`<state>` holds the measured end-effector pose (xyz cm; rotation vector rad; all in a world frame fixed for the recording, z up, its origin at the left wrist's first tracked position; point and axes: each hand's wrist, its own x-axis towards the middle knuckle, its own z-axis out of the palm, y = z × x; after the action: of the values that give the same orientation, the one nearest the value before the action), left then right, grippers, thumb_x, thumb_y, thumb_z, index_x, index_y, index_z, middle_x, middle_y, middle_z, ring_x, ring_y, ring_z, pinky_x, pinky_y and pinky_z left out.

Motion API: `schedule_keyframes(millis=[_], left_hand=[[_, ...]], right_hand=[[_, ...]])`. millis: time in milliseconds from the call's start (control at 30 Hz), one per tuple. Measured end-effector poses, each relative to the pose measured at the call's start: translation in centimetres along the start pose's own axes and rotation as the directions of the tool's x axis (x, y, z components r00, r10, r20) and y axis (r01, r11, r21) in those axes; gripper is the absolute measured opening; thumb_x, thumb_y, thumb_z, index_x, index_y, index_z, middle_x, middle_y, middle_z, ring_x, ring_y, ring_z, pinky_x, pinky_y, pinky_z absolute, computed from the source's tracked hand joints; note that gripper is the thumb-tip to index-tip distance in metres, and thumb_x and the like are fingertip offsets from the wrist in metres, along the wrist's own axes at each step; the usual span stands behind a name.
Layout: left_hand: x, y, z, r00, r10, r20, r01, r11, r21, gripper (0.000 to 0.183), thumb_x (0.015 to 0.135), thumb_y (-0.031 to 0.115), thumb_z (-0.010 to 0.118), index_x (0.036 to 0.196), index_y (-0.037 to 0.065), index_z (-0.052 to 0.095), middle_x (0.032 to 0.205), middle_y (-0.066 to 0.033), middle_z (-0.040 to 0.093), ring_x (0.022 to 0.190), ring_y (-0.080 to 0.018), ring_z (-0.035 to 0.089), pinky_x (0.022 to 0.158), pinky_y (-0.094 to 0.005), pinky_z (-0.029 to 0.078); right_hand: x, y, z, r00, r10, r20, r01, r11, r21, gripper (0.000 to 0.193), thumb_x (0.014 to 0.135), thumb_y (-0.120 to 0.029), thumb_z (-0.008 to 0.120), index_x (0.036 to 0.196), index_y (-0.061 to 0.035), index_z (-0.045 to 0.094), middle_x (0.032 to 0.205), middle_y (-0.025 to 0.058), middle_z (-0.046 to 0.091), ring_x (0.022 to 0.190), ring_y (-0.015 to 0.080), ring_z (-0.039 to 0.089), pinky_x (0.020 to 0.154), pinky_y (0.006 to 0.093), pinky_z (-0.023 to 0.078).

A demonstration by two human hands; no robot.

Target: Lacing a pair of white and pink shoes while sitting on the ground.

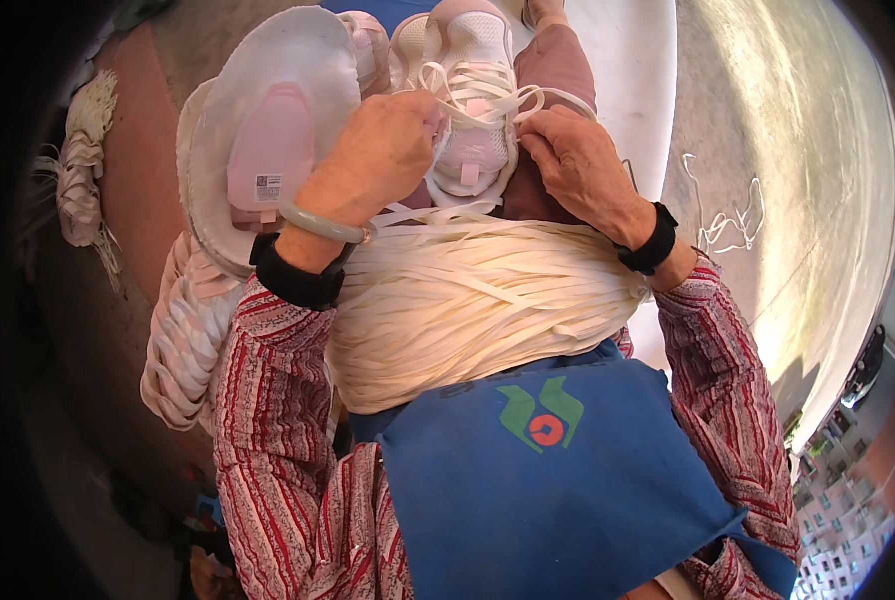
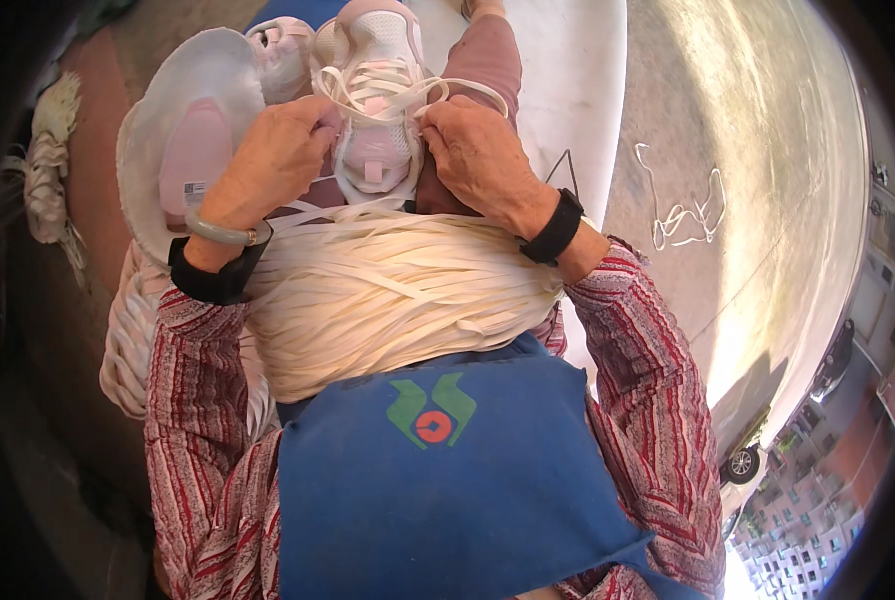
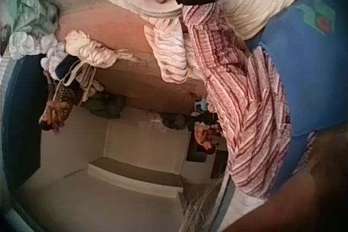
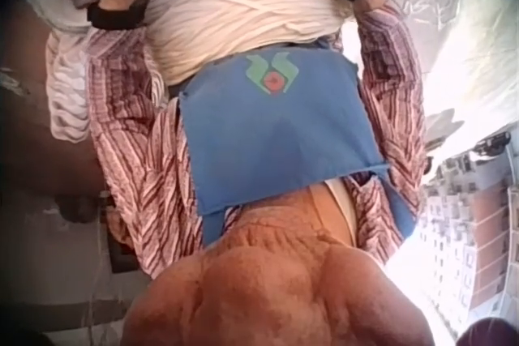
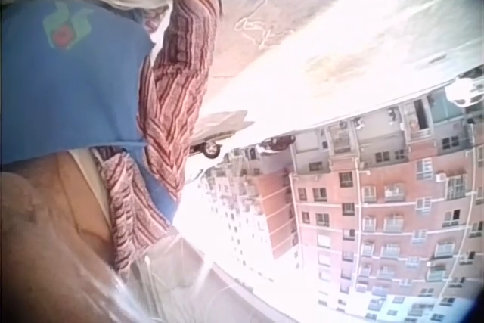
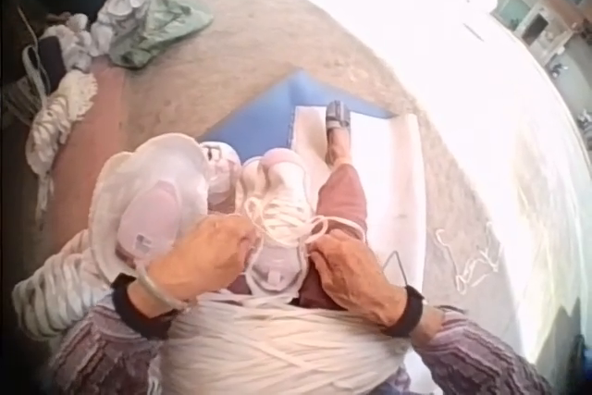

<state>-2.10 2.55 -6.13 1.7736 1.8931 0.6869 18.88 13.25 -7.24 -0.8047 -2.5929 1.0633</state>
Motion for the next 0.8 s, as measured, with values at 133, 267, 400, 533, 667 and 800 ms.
schedule_keyframes(millis=[133, 267, 400, 533, 667, 800], left_hand=[[-0.3, 0.9, -0.3, 0.983, -0.176, 0.055, 0.180, 0.980, -0.079, 0.013, 0.086, 0.007, 0.057, 0.094, -0.003, 0.062, 0.083, -0.0190, 0.064, 0.078, -0.0363, 0.061, 0.071, -0.0408, 0.049], [-1.5, 0.5, 0.1, 0.991, 0.000, -0.130, 0.006, 0.999, 0.048, 0.017, 0.086, 0.008, 0.062, 0.099, -0.002, 0.063, 0.088, -0.0168, 0.065, 0.080, -0.0345, 0.062, 0.070, -0.0395, 0.049], [-2.6, 2.7, 0.5, 0.974, -0.038, -0.224, 0.080, 0.979, 0.185, 0.024, 0.086, 0.014, 0.064, 0.106, 0.000, 0.062, 0.096, -0.0163, 0.063, 0.084, -0.0348, 0.062, 0.072, -0.0395, 0.050], [-2.2, 3.4, 1.3, 0.987, -0.128, -0.101, 0.153, 0.936, 0.315, 0.025, 0.085, 0.015, 0.066, 0.103, -0.002, 0.061, 0.105, -0.0167, 0.061, 0.093, -0.0341, 0.062, 0.078, -0.0399, 0.052], [-2.0, 2.2, 2.0, 0.984, -0.084, -0.154, 0.121, 0.960, 0.251, 0.018, 0.085, 0.012, 0.062, 0.097, -0.003, 0.061, 0.100, -0.0174, 0.061, 0.089, -0.0346, 0.064, 0.075, -0.0413, 0.053], [-1.6, 1.8, 2.1, 0.988, -0.054, -0.142, 0.085, 0.972, 0.219, 0.014, 0.084, 0.007, 0.059, 0.094, -0.002, 0.062, 0.098, -0.0182, 0.062, 0.086, -0.0353, 0.065, 0.072, -0.0414, 0.054]], right_hand=[[-0.2, -0.1, 0.4, 0.998, -0.018, -0.065, 0.015, 0.999, -0.046, 0.015, 0.089, -0.014, 0.057, 0.095, -0.0017, 0.064, 0.087, 0.0169, 0.061, 0.083, 0.0348, 0.062, 0.075, 0.0419, 0.049], [-0.8, -1.4, -0.8, 0.991, 0.031, -0.126, -0.049, 0.990, -0.135, 0.019, 0.087, -0.019, 0.065, 0.098, -0.0031, 0.063, 0.092, 0.0140, 0.059, 0.073, 0.0325, 0.062, 0.065, 0.0380, 0.051], [-1.5, -2.0, -1.0, 0.997, 0.062, -0.054, -0.075, 0.956, -0.285, 0.025, 0.086, -0.026, 0.067, 0.095, -0.0034, 0.060, 0.091, 0.0129, 0.058, 0.071, 0.0318, 0.063, 0.060, 0.0384, 0.052], [-1.4, -1.7, 0.2, 0.999, 0.043, 0.018, -0.032, 0.913, -0.406, 0.029, 0.085, -0.029, 0.068, 0.094, -0.0030, 0.059, 0.087, 0.0126, 0.057, 0.072, 0.0322, 0.064, 0.059, 0.0396, 0.053], [-1.2, -1.8, 0.3, 0.998, 0.038, -0.047, -0.053, 0.924, -0.379, 0.029, 0.084, -0.029, 0.068, 0.091, -0.0022, 0.058, 0.086, 0.0133, 0.058, 0.073, 0.0327, 0.064, 0.059, 0.0399, 0.053], [-1.0, -2.2, 0.3, 0.996, 0.091, -0.024, -0.093, 0.906, -0.412, 0.024, 0.084, -0.024, 0.065, 0.088, -0.0019, 0.057, 0.085, 0.0145, 0.059, 0.073, 0.0329, 0.064, 0.061, 0.0395, 0.053]])
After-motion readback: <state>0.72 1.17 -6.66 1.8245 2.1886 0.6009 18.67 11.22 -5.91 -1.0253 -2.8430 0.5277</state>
